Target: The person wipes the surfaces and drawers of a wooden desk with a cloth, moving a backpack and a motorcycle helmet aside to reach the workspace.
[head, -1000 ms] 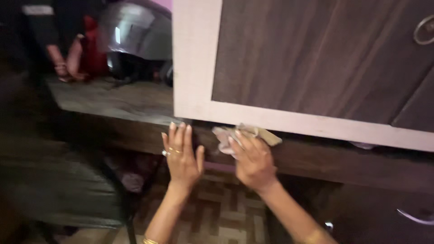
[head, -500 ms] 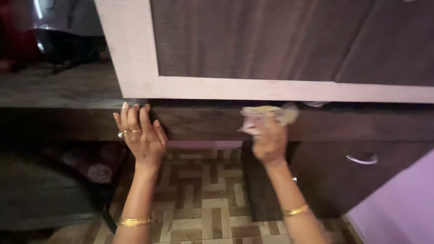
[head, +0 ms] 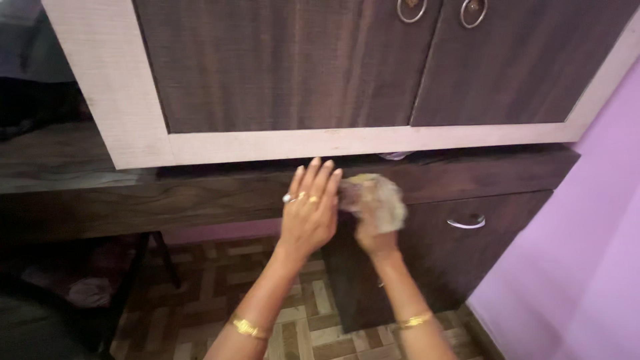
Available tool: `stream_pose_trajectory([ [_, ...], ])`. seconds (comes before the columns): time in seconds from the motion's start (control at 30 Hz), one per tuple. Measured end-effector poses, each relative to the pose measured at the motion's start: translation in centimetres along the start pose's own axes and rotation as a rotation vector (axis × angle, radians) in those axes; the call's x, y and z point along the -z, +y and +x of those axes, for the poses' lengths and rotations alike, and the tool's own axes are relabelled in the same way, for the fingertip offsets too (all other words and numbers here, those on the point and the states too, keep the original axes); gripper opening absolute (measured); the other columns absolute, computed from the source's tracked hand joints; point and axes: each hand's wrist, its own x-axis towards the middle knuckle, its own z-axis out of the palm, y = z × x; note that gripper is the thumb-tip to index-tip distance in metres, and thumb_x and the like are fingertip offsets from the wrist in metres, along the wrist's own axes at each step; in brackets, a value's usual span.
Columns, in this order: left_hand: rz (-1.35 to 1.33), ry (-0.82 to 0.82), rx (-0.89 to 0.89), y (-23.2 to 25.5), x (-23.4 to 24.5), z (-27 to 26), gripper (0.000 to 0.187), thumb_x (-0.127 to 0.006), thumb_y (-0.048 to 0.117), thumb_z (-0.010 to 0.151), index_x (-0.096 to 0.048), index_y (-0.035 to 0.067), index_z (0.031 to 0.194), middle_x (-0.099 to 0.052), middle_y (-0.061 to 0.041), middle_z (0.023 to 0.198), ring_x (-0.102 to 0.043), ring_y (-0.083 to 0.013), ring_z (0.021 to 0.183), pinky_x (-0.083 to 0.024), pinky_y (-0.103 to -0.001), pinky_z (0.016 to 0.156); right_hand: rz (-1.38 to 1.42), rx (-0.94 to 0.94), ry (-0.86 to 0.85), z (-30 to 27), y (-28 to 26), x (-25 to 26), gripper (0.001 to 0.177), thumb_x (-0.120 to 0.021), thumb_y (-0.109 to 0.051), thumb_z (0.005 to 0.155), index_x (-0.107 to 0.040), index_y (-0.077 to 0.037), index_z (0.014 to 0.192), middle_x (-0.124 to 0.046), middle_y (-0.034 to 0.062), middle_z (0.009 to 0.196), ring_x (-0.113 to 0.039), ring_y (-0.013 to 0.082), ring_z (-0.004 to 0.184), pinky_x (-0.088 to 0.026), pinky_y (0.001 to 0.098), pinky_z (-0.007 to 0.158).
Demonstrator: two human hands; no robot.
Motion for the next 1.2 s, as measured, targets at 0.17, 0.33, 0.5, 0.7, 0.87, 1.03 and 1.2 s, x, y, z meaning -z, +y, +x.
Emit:
stream_pose_trajectory([
  [0.17,-0.035,-0.095,-0.164,2.6,-3.2,3.1,0.047,-0.055,0.014,0.100,-0.055,-0.008,0.142,-0.054,-0.023,0.148,-0.049,-0.0378,0.140,-0.037,-0.050,0.119,-0.070,-0.457,0.168,-3.1,7.9,4.5,0.047,-0.049,0.000,0.104,-0.051,0.000,0.151,-0.045,0.0227,0.160,-0.040,0.0407,0.152,-0.033,0.0487,0.127],
  [0.33,-0.069,-0.155,-0.342,6.9,-7.7,6.3,0.054,-0.052,0.016,0.091,-0.054,-0.006,0.140,-0.056,-0.021,0.149,-0.051,-0.0320,0.142,-0.037,-0.045,0.121,0.175,-0.521,0.189,-1.4,7.3,4.4,0.056,-0.056,-0.006,0.103,-0.037,0.002,0.155,-0.040,0.0228,0.163,-0.040,0.0388,0.151,-0.029,0.0464,0.127],
  [0.5,-0.078,-0.232,-0.364,9.5,-11.2,9.8,0.045,-0.053,0.019,0.093,-0.062,-0.006,0.130,-0.062,-0.022,0.139,-0.052,-0.0325,0.139,-0.039,-0.044,0.118,0.112,-0.253,0.125,-0.3,6.8,5.7,0.050,-0.060,-0.005,0.099,-0.049,0.003,0.147,-0.042,0.0238,0.159,-0.038,0.0412,0.152,-0.031,0.0461,0.126],
  [0.7,0.083,-0.421,-0.533,8.7,-12.3,10.2,0.040,-0.052,0.017,0.101,-0.066,-0.010,0.127,-0.067,-0.017,0.125,-0.060,-0.0287,0.125,-0.047,-0.040,0.103,0.086,-0.550,0.296,-1.9,10.9,6.4,0.048,-0.049,0.006,0.095,-0.055,0.005,0.142,-0.044,0.0257,0.160,-0.043,0.0422,0.151,-0.036,0.0461,0.125],
  [0.87,-0.067,-0.330,-0.518,6.5,-13.2,9.6,0.042,-0.052,0.016,0.093,-0.066,-0.004,0.128,-0.063,-0.014,0.139,-0.063,-0.0273,0.106,-0.051,-0.042,0.088,-0.076,-0.292,0.149,-2.6,10.6,5.8,0.048,-0.052,0.008,0.092,-0.058,0.006,0.139,-0.045,0.0257,0.157,-0.037,0.0476,0.151,-0.030,0.0506,0.127],
  [1.03,-0.144,-0.391,-0.472,6.1,-13.8,9.3,0.044,-0.050,0.013,0.096,-0.062,-0.006,0.134,-0.060,-0.014,0.143,-0.066,-0.0296,0.104,-0.054,-0.043,0.087,-0.086,-0.338,0.151,-3.7,15.3,7.2,0.047,-0.050,0.003,0.096,-0.053,0.005,0.143,-0.042,0.0261,0.160,-0.037,0.0466,0.152,-0.029,0.0511,0.128],
  [1.2,-0.139,-0.473,-0.394,6.1,-13.5,9.2,0.045,-0.048,0.011,0.095,-0.060,-0.005,0.135,-0.056,-0.015,0.149,-0.065,-0.0341,0.108,-0.053,-0.046,0.092,-0.056,-0.696,0.358,-3.3,18.5,7.4,0.050,-0.048,-0.007,0.102,-0.044,0.006,0.151,-0.033,0.0268,0.164,-0.034,0.0428,0.153,-0.029,0.0493,0.126],
])
